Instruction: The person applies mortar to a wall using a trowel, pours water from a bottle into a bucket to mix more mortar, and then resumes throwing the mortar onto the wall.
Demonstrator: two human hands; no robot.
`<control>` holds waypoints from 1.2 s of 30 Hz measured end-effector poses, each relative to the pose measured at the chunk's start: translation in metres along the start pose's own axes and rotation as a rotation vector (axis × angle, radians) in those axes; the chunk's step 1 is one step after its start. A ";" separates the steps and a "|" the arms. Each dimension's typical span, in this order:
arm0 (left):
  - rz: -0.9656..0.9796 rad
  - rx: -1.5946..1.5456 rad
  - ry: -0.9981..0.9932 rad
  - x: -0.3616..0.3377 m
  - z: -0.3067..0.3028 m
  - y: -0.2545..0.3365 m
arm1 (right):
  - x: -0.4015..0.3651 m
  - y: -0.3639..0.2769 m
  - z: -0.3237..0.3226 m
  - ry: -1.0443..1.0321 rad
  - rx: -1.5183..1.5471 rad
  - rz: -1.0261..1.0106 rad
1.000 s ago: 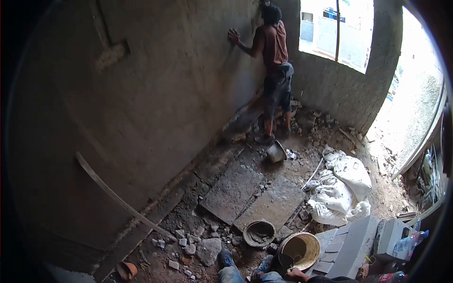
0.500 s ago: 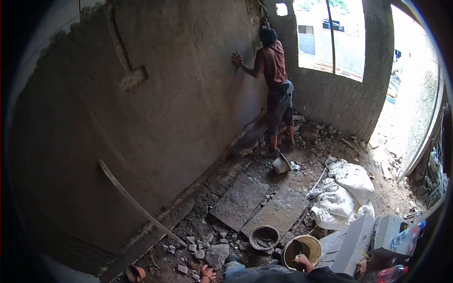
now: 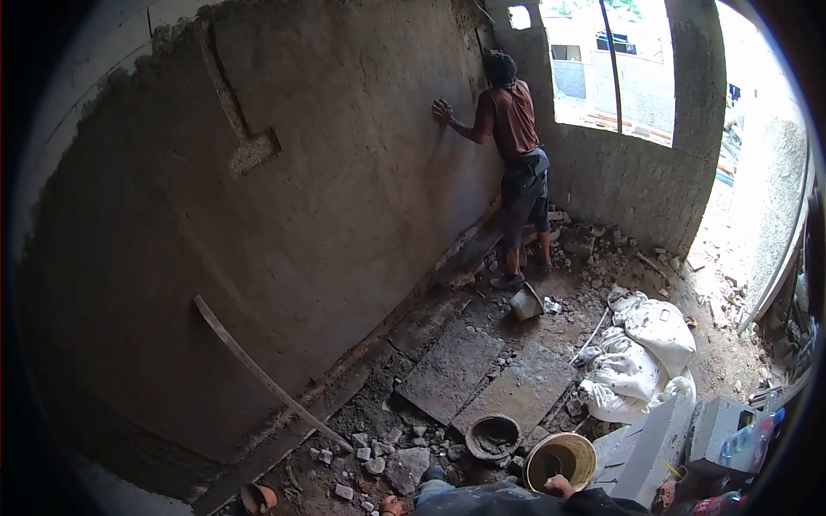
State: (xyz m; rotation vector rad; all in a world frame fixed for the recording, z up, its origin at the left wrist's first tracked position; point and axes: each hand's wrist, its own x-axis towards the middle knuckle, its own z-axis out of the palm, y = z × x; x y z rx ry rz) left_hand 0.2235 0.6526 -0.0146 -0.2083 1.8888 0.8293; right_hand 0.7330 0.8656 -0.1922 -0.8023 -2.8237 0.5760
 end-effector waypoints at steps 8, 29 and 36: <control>0.218 0.241 0.128 0.035 0.011 -0.030 | 0.003 -0.065 -0.099 0.344 0.320 0.180; 0.185 0.267 0.298 0.005 0.011 -0.130 | 0.226 -0.097 -0.185 -0.296 0.384 0.351; 0.134 0.055 0.186 -0.016 0.022 -0.135 | 0.235 -0.111 -0.179 -0.372 0.367 0.328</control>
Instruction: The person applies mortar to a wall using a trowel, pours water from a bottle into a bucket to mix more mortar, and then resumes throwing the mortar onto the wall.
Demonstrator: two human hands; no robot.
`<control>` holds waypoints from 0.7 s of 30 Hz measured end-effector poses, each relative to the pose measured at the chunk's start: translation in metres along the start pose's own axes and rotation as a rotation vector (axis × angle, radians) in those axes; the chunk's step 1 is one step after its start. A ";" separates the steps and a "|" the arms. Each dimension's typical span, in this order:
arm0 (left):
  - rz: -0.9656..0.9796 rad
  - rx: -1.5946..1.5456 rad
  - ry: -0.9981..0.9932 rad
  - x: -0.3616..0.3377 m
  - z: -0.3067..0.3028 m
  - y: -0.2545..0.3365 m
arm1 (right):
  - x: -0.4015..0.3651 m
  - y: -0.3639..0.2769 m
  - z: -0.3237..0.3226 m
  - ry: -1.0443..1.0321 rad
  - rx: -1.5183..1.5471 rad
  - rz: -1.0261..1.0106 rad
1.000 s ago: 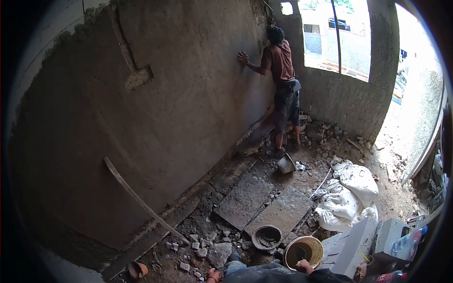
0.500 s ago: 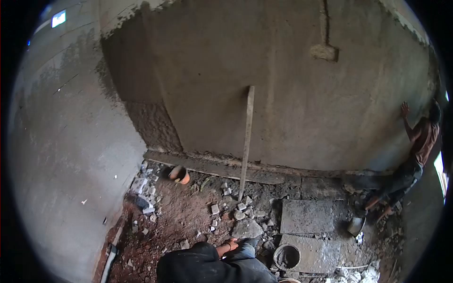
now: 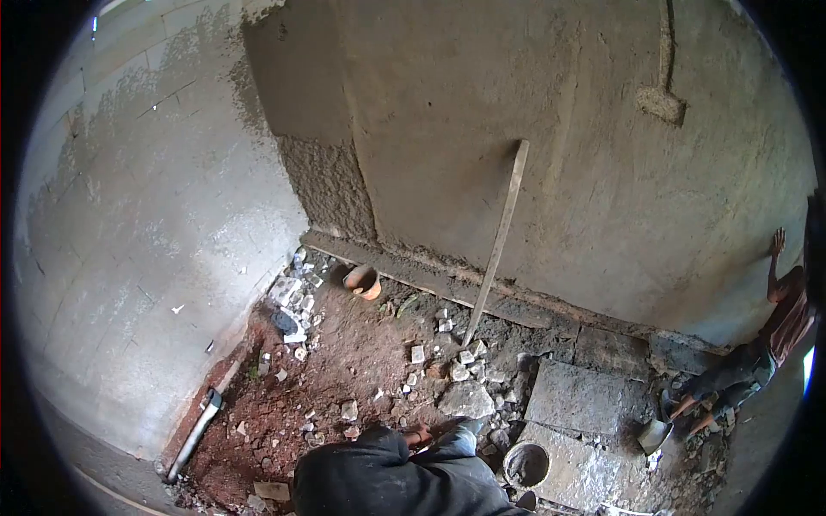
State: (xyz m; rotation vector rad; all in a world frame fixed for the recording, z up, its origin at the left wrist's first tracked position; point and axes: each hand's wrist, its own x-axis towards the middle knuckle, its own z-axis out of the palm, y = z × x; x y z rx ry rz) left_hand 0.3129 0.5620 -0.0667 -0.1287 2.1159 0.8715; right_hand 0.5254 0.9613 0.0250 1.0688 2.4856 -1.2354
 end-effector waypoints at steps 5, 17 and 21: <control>0.025 -0.079 -0.015 -0.012 0.001 0.015 | 0.004 0.001 0.003 -0.032 -0.016 0.010; 0.041 0.233 0.021 -0.049 -0.026 0.064 | -0.008 0.019 0.009 -0.063 -0.008 0.050; 0.184 0.252 0.180 0.009 -0.004 0.014 | -0.014 0.019 0.009 -0.061 -0.005 0.066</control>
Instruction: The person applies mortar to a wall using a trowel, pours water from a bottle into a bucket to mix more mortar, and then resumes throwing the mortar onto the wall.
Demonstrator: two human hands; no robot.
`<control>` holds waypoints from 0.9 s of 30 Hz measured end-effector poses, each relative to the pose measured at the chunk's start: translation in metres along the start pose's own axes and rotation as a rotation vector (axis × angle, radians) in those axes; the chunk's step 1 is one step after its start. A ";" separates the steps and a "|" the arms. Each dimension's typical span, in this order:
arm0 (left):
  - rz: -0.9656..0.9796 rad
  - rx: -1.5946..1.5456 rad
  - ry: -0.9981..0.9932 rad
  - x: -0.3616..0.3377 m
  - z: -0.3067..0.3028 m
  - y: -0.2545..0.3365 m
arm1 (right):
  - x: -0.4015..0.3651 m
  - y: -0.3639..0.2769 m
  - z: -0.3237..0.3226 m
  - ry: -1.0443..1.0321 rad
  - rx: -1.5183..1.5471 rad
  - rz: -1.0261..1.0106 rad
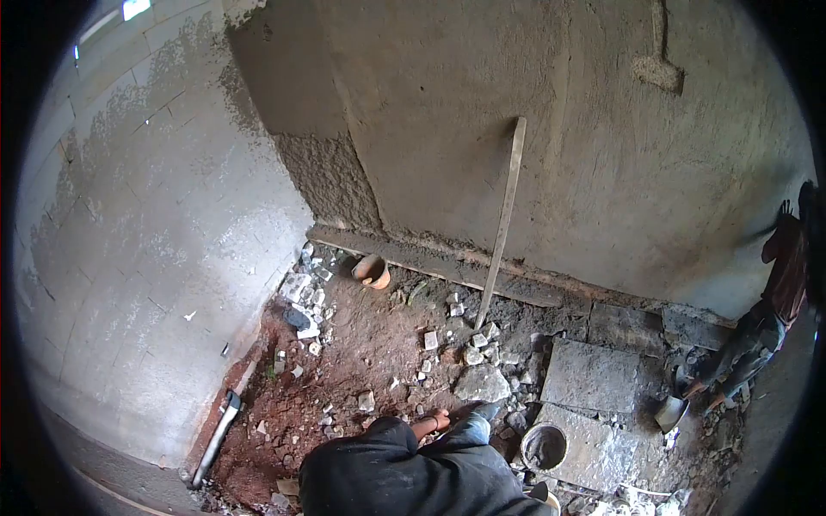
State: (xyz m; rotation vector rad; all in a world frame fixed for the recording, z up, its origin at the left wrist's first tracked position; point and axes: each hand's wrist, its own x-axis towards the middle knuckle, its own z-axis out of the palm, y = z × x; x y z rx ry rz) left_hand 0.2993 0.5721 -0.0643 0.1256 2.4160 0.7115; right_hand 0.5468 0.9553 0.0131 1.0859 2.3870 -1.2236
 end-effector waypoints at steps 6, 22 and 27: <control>-0.067 -0.119 -0.162 -0.007 -0.012 0.003 | -0.019 0.039 0.015 0.000 0.035 -0.001; -0.021 0.195 -0.364 0.059 -0.029 0.025 | -0.106 0.119 0.138 -0.095 0.026 -0.173; 0.054 -0.010 -0.274 0.098 -0.027 0.074 | -0.172 0.028 0.096 0.463 0.709 -0.309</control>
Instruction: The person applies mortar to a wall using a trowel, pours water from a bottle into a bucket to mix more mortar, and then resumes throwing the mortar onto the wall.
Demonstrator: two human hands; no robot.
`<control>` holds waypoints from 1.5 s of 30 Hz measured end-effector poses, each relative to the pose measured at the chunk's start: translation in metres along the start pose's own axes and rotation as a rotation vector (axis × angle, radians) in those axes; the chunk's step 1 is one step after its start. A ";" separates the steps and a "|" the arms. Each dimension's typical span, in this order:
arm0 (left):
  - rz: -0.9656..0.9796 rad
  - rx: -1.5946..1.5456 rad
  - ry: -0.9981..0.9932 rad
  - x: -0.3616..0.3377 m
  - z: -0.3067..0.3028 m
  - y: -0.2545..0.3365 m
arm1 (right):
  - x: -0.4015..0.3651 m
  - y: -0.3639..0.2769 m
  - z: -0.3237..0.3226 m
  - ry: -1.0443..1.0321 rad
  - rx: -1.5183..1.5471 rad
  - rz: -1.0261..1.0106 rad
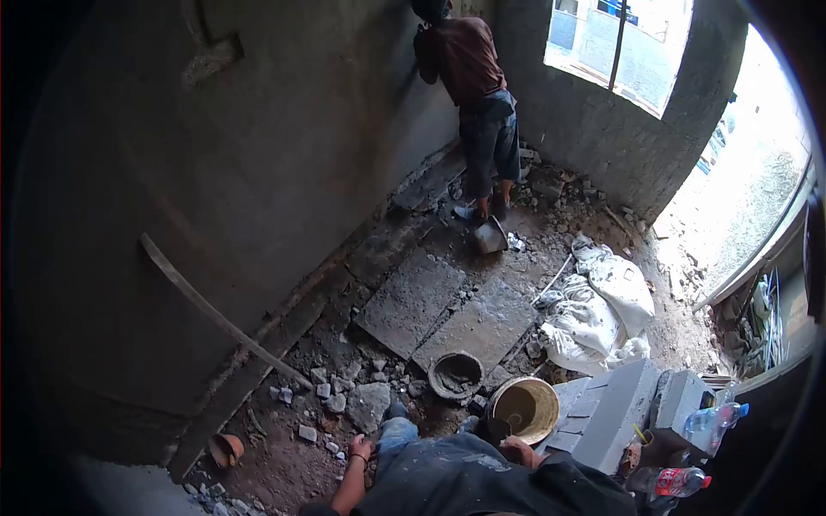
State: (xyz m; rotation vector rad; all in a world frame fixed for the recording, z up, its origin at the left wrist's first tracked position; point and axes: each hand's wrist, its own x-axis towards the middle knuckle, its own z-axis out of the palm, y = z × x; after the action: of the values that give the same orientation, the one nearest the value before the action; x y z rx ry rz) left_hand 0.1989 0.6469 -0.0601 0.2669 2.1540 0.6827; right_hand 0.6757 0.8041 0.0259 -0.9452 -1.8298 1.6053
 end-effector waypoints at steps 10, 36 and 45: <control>-0.104 -0.281 -0.235 0.006 -0.031 0.114 | 0.073 0.033 0.041 0.022 -0.439 0.707; 0.147 0.220 -0.170 0.322 0.376 0.075 | 0.090 0.066 0.045 0.214 -0.072 1.231; 0.252 -0.156 -0.245 0.213 0.340 0.155 | 0.139 0.057 -0.009 0.023 -0.302 1.039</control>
State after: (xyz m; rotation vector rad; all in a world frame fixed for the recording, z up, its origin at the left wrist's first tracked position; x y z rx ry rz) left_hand 0.3236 0.9923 -0.2845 0.5170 1.8400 0.9071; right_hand 0.6060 0.9213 -0.0369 -2.2958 -1.6574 1.8180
